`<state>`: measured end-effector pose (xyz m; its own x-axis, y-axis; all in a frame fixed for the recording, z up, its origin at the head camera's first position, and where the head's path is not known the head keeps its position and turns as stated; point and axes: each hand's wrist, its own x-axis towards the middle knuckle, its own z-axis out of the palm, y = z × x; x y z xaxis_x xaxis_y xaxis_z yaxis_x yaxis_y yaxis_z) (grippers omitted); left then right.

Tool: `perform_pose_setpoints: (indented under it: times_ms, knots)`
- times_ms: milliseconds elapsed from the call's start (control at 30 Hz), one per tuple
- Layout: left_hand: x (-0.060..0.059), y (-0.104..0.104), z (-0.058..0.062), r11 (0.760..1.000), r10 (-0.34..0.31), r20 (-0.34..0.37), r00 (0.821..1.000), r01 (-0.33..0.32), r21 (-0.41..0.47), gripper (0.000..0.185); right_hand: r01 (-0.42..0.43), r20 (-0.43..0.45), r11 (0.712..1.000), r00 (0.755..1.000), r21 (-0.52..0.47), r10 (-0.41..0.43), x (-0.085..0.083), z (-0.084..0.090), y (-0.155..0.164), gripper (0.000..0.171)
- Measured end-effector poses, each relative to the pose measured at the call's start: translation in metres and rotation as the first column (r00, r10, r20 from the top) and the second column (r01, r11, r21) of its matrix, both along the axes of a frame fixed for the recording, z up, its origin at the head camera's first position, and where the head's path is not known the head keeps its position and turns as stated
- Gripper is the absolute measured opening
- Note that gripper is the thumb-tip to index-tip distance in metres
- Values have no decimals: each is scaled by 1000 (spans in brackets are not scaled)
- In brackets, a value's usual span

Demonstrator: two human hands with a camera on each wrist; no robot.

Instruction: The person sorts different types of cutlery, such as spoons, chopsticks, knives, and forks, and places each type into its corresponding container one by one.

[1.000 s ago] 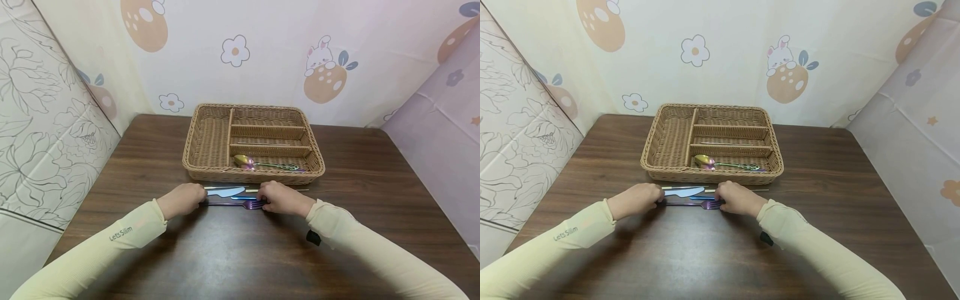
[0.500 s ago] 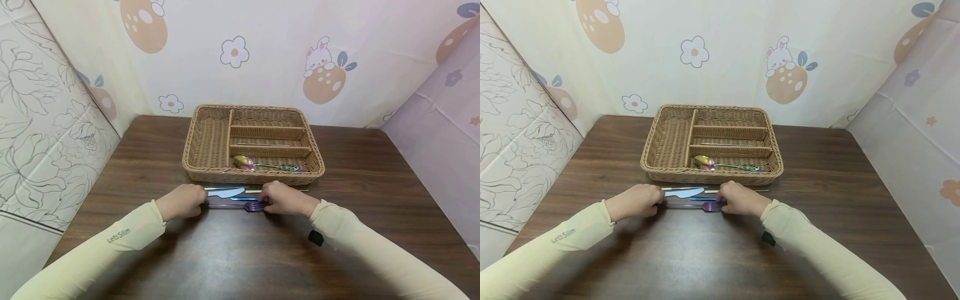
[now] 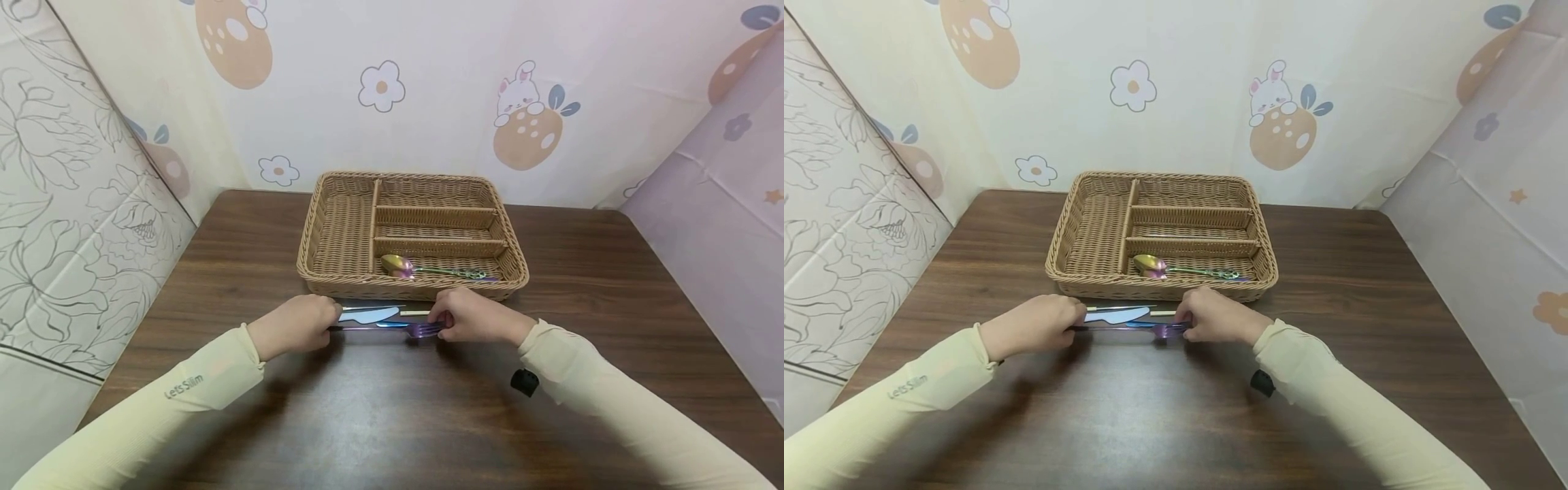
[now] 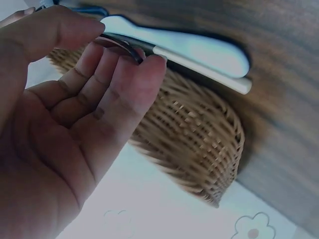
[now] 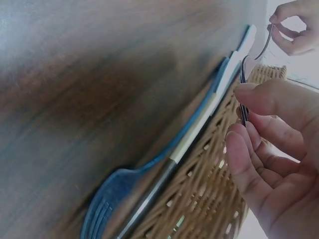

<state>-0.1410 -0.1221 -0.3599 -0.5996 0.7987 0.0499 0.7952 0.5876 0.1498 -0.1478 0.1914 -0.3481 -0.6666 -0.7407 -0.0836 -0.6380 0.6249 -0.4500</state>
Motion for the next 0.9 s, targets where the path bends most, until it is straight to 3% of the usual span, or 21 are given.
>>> perform_pose_setpoints:
  times_ms: [433,733,900]
  knots:
    - [-4,5,30,999,-6,-94,996,9,34,21,52,14,997,999,-60,-51,-9,27,14,18]
    - [-12,16,51,999,45,-54,997,-46,-7,19,82,-5,994,997,-78,-83,-18,43,24,19]
    - [-21,22,60,999,45,-23,999,-45,-10,18,125,5,989,992,-84,-125,-25,49,31,19]
